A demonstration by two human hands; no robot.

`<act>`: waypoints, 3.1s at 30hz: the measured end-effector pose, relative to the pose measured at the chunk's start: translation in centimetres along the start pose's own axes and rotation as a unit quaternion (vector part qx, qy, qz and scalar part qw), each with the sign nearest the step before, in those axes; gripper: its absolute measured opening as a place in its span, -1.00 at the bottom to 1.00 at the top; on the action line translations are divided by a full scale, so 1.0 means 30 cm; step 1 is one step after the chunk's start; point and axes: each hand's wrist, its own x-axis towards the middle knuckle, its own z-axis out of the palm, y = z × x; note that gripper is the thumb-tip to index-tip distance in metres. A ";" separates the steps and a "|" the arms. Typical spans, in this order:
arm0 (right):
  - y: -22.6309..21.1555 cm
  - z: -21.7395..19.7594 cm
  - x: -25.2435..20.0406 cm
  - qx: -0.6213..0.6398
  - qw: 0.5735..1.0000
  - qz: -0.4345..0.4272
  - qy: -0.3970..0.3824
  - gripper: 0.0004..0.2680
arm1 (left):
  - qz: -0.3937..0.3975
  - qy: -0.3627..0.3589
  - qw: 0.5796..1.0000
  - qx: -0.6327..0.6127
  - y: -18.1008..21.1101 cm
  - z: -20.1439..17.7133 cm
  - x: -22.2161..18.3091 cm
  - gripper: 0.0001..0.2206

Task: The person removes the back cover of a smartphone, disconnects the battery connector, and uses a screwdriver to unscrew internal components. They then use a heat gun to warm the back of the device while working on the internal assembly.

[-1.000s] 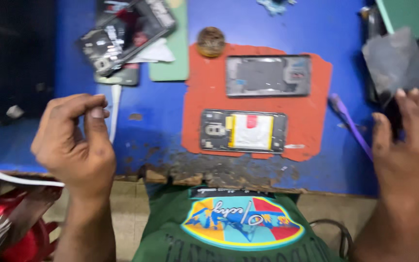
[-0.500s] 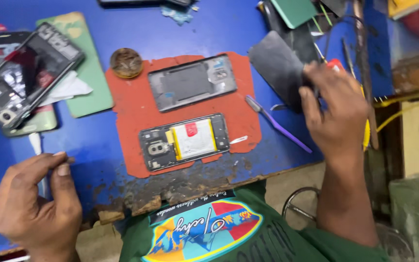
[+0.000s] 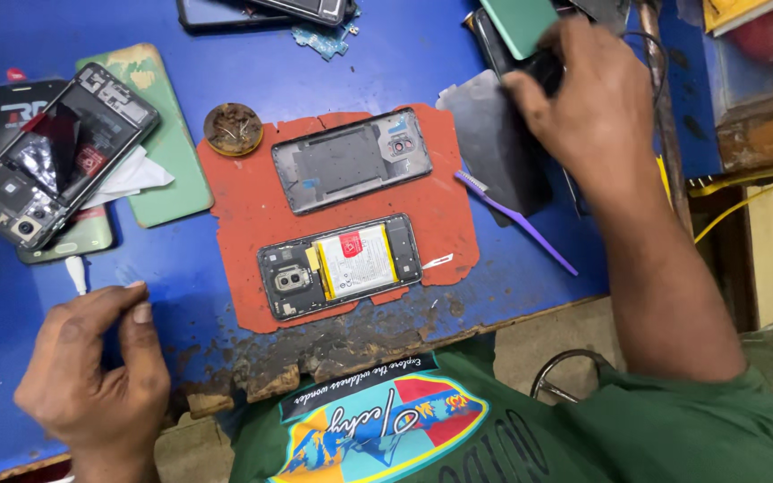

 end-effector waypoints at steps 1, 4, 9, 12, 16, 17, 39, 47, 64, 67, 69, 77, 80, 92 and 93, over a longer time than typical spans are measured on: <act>0.000 0.013 0.019 -0.007 1.000 0.011 -0.009 -0.64 | 0.001 0.004 1.000 0.002 0.004 -0.001 0.003 -0.92; -0.018 0.036 0.074 -0.024 0.999 0.037 -0.030 -0.49 | 0.001 0.012 1.000 0.008 0.006 -0.009 0.006 -0.90; -0.012 0.031 0.134 -0.007 1.000 0.021 0.010 -0.49 | -0.015 0.013 1.000 -0.022 0.005 -0.003 0.021 -0.92; 0.036 0.005 0.158 0.006 0.991 0.128 -0.038 -0.59 | 0.003 0.007 1.000 -0.026 0.003 0.002 0.033 -0.90; 0.102 0.006 0.179 0.023 0.989 0.137 -0.053 -0.70 | 0.000 0.000 1.000 -0.016 0.008 0.003 0.032 -0.89; 0.112 0.012 0.187 0.001 0.995 0.090 -0.030 -0.71 | 0.003 0.002 1.000 -0.010 0.009 0.003 0.033 -0.91; -0.097 0.076 0.182 0.097 0.992 -0.067 0.037 -0.73 | 0.045 0.004 0.998 -0.042 0.069 -0.006 0.094 -0.86; -0.263 -0.081 -0.094 0.529 0.844 0.075 0.048 -0.85 | 0.071 -0.180 0.971 -0.143 0.199 0.060 0.150 -0.51; -0.495 -0.067 -0.314 0.552 0.827 0.090 0.057 -0.62 | 0.055 -0.226 0.955 -0.184 0.210 0.134 0.146 -0.25; -0.542 -0.052 -0.301 0.540 0.840 0.038 0.031 -0.60 | 0.064 -0.221 0.954 -0.190 0.220 0.153 0.148 -0.25; -0.570 -0.026 -0.296 0.540 0.841 0.005 0.015 -0.62 | 0.062 -0.224 0.952 -0.198 0.225 0.161 0.148 -0.25; -0.585 0.022 -0.308 0.546 0.835 -0.047 -0.051 -0.63 | 0.061 -0.198 0.954 -0.218 0.192 0.133 0.137 -0.21; -0.588 0.017 -0.299 0.544 0.836 -0.043 -0.063 -0.65 | 0.057 -0.196 0.954 -0.220 0.189 0.130 0.132 -0.22; -0.642 -0.072 -0.166 0.497 0.854 -0.153 -0.027 -0.72 | 0.049 -0.191 0.965 -0.175 0.187 0.106 0.118 -0.27; -0.651 -0.084 -0.161 0.523 0.841 -0.133 -0.044 -0.74 | 0.050 -0.188 0.966 -0.169 0.185 0.102 0.114 -0.27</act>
